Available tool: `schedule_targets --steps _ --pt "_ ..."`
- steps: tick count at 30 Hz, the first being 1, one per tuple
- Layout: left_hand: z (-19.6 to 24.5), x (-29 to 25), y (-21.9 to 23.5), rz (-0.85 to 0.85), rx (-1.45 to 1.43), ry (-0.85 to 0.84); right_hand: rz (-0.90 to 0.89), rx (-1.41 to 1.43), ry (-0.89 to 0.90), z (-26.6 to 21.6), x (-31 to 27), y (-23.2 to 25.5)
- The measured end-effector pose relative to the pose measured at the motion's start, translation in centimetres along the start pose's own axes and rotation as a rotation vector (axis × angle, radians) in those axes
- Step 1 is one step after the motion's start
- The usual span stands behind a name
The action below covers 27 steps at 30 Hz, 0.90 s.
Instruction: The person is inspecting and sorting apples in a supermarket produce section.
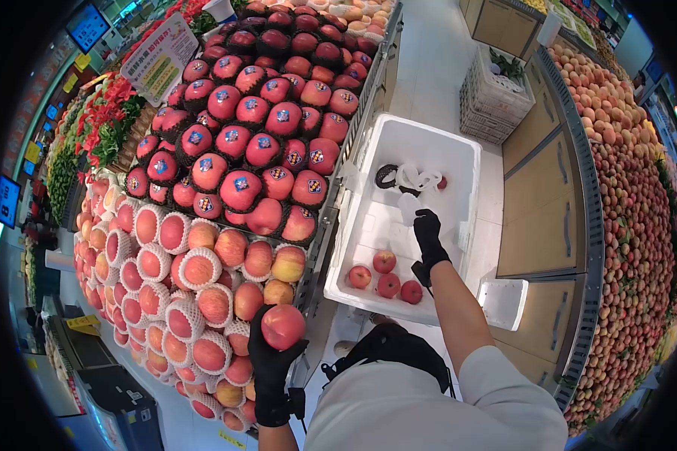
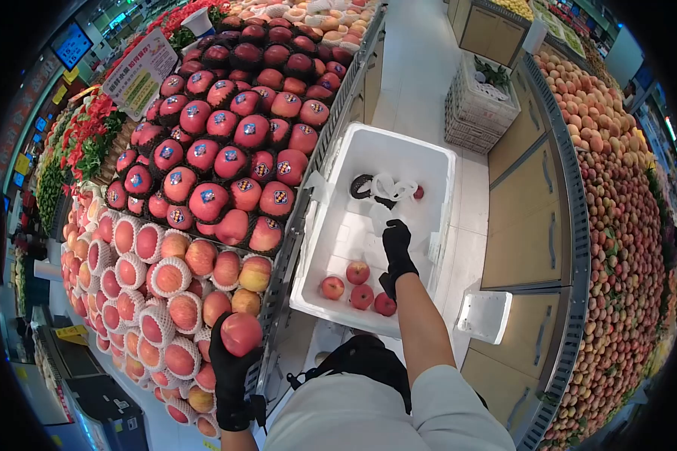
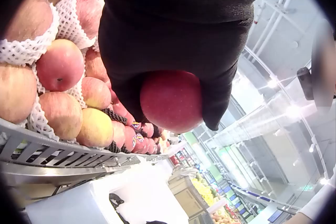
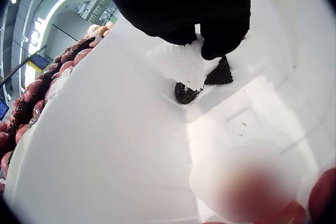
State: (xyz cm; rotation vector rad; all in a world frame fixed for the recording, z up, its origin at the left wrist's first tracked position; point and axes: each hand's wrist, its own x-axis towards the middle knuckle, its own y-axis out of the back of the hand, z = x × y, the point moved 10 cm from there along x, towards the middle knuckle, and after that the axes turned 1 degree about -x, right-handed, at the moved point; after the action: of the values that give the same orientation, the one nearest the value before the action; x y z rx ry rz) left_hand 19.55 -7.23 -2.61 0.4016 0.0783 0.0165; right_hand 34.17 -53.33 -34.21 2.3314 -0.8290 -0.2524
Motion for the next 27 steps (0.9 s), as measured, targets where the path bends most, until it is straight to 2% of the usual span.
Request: schedule_targets --steps 2,5,8,9,10,14,17,18,21,23,25,27 --pt "-0.9 -0.1 0.8 0.015 -0.007 0.020 -0.018 0.050 -0.049 -0.4 -0.7 0.7" --pt "-1.8 -0.5 1.3 0.040 -0.093 -0.025 0.068 0.040 0.022 -2.1 -1.9 2.1" --pt "-1.8 -1.1 2.3 0.069 -0.178 -0.062 0.032 0.100 0.076 -3.9 -2.7 2.4" --pt "-1.6 -1.3 2.8 0.077 -0.177 -0.069 0.014 0.127 0.101 -5.0 -3.2 2.6" --pt "-1.3 -1.5 3.3 0.088 -0.176 -0.075 -0.030 0.286 0.107 -6.5 -4.0 3.1" --pt "-1.2 -1.9 4.8 0.126 -0.224 -0.015 -0.106 0.311 0.174 -14.0 -6.9 5.2" --pt "-1.0 -2.6 5.9 0.138 -0.263 -0.027 -0.133 0.215 0.227 -17.9 -8.6 5.4" --pt "-1.5 -2.7 6.4 0.139 -0.249 -0.085 -0.147 0.196 0.255 -19.4 -9.3 5.4" --pt "-1.5 -3.7 7.9 0.179 -0.186 -0.106 -0.225 0.277 0.277 -24.1 -11.5 5.8" --pt "-2.6 -4.2 8.9 0.203 -0.220 -0.119 -0.267 0.300 0.330 -24.6 -11.8 4.3" --pt "-3.1 -5.1 9.6 0.214 -0.243 -0.124 -0.258 0.258 0.447 -27.3 -13.6 4.6" --pt "-3.8 -6.2 10.5 0.257 -0.266 -0.115 -0.339 0.283 0.449 -28.7 -14.7 3.7"
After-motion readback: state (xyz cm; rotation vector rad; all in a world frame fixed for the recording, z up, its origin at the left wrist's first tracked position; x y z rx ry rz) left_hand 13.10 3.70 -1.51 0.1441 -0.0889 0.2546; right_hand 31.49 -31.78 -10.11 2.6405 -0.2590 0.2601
